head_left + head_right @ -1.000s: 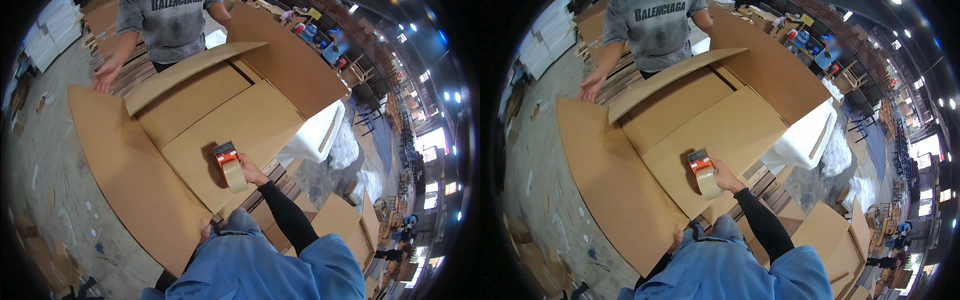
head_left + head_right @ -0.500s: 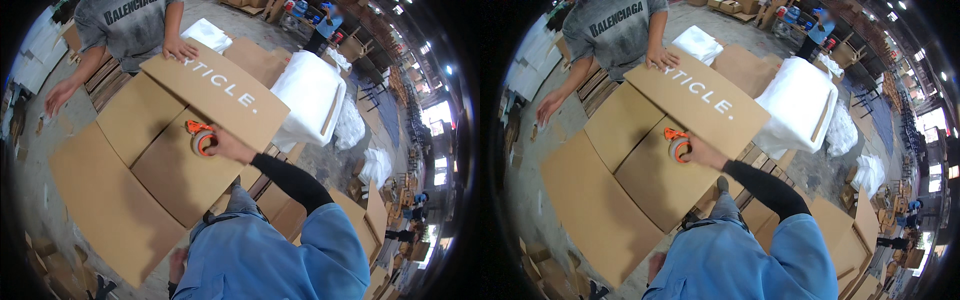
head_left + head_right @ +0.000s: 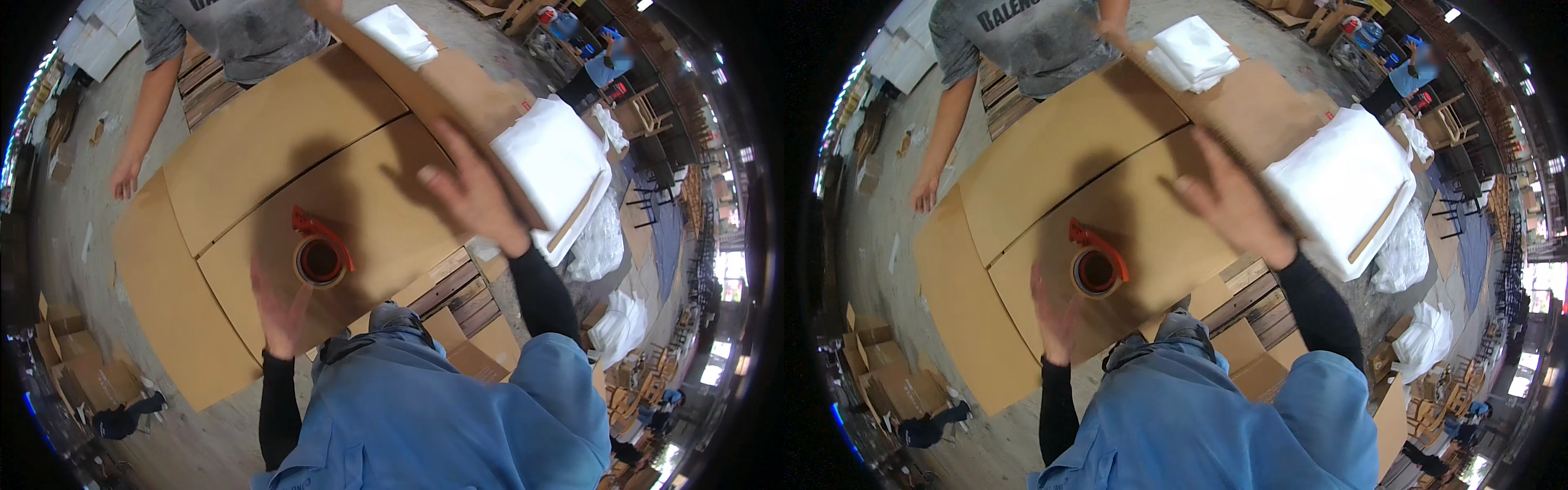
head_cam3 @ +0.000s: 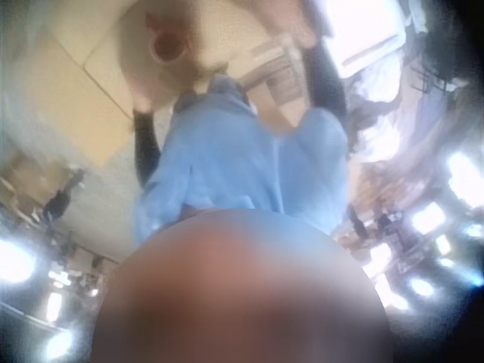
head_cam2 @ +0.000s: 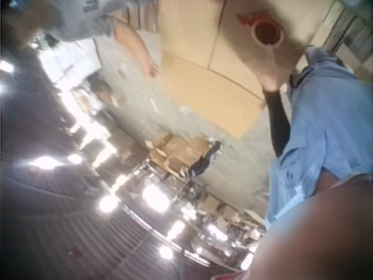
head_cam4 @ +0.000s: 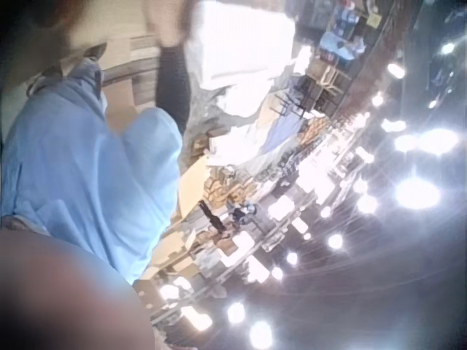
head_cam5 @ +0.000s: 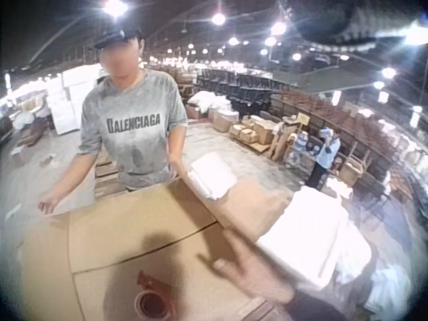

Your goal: The person assembles a large cardboard box by folding and taping its flaps. They insert internal cardboard dividers and secure the box with packing tape. Another person assists by holding the box steady during taping.

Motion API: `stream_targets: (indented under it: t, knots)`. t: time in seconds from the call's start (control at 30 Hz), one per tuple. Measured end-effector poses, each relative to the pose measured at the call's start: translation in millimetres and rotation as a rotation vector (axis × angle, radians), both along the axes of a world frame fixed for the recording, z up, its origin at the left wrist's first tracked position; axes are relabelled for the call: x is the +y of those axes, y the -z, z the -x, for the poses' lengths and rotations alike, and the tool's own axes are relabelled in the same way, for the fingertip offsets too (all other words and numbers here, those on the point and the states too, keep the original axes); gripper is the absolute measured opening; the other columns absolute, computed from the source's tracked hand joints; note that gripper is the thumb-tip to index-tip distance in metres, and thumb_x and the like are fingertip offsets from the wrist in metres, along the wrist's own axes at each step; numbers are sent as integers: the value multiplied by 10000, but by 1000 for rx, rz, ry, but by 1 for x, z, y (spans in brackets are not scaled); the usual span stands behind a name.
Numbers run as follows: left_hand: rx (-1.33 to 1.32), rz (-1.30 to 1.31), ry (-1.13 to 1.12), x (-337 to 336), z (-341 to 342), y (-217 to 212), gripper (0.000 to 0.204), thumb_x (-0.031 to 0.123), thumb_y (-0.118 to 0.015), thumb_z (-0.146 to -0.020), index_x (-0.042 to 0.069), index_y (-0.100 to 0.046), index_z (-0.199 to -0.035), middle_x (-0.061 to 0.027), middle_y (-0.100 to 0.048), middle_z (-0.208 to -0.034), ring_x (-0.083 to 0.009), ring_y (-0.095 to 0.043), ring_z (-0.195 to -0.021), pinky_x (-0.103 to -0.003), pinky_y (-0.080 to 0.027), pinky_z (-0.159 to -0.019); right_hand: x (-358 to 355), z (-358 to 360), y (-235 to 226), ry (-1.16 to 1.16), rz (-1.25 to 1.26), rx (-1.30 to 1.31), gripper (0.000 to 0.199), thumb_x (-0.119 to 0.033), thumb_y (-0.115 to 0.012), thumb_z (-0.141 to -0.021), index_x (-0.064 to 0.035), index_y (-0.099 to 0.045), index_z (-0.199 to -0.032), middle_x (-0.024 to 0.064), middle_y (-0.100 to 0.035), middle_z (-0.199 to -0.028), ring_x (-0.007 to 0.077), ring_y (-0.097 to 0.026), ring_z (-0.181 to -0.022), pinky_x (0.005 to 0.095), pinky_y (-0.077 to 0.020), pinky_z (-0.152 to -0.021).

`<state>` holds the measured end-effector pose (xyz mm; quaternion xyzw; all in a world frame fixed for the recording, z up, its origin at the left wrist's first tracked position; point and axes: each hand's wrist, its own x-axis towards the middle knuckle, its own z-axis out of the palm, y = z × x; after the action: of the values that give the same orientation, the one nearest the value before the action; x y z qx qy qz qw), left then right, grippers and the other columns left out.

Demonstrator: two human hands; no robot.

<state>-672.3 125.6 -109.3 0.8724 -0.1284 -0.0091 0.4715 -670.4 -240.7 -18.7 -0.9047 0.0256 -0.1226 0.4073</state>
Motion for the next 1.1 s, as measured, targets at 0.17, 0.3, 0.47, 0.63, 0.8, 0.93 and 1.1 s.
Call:
stream_targets:
  t: [0.17,0.3,0.47,0.63,0.8,0.93,1.1]
  knots:
    - [-76,-321,122,-3,-20,49,736,380,-748,-914,-37,-449,-1441,-236,-376,-1604,-420,-356,-1477,-566,-187,-1247,-119,-22,-5,90,151,127,561,-252,-648,-984,38,-507,-1442,257,-655,-1331,337,-662,-1213,416,-541,-982]
    - [-97,-185,112,-6,-16,66,725,399,-696,-953,-26,-431,-1476,-224,-436,-1568,-395,-359,-1487,-576,-124,-1258,-173,-32,45,-137,147,475,461,-163,-639,-981,12,-573,-1401,188,-740,-1159,282,-697,-1116,386,-552,-919]
    - [-124,76,89,1,-27,54,655,358,-599,-1026,-26,-395,-1516,-209,-439,-1572,-383,-355,-1499,-539,-100,-1270,-122,-30,67,-274,490,479,467,-161,-657,-936,13,-593,-1364,170,-732,-1089,250,-696,-1022,343,-551,-873]
    - [-73,-324,20,9,-126,53,400,343,-558,-1047,16,-605,-1272,-212,-652,-1301,-371,-593,-1252,-516,-292,-1178,-147,-33,97,-218,-9,456,470,-77,-658,-948,46,-559,-1391,118,-716,-1063,184,-660,-919,305,-539,-774]
    - [62,-413,-50,-5,-160,42,412,421,-601,-1017,15,-651,-961,-148,-709,-938,-365,-677,-915,-440,-505,-880,-165,-32,105,-156,-195,433,544,-168,-701,-920,48,-566,-1401,76,-756,-972,165,-666,-742,329,-540,-680]
    - [-211,-376,-105,-5,-171,39,495,464,-614,-1004,-4,-595,-844,-155,-572,-756,-337,-551,-701,-443,-442,-662,-150,-37,106,-116,-33,358,472,-215,-719,-921,26,-628,-1317,65,-734,-867,173,-659,-705,336,-533,-676]
    - [-168,-327,-165,-9,-165,5,499,410,-663,-989,4,-484,-759,-113,-477,-690,-264,-447,-646,-409,-398,-627,-137,-35,87,-42,367,512,291,-275,-734,-947,8,-719,-1014,41,-655,-695,142,-635,-651,327,-512,-626]
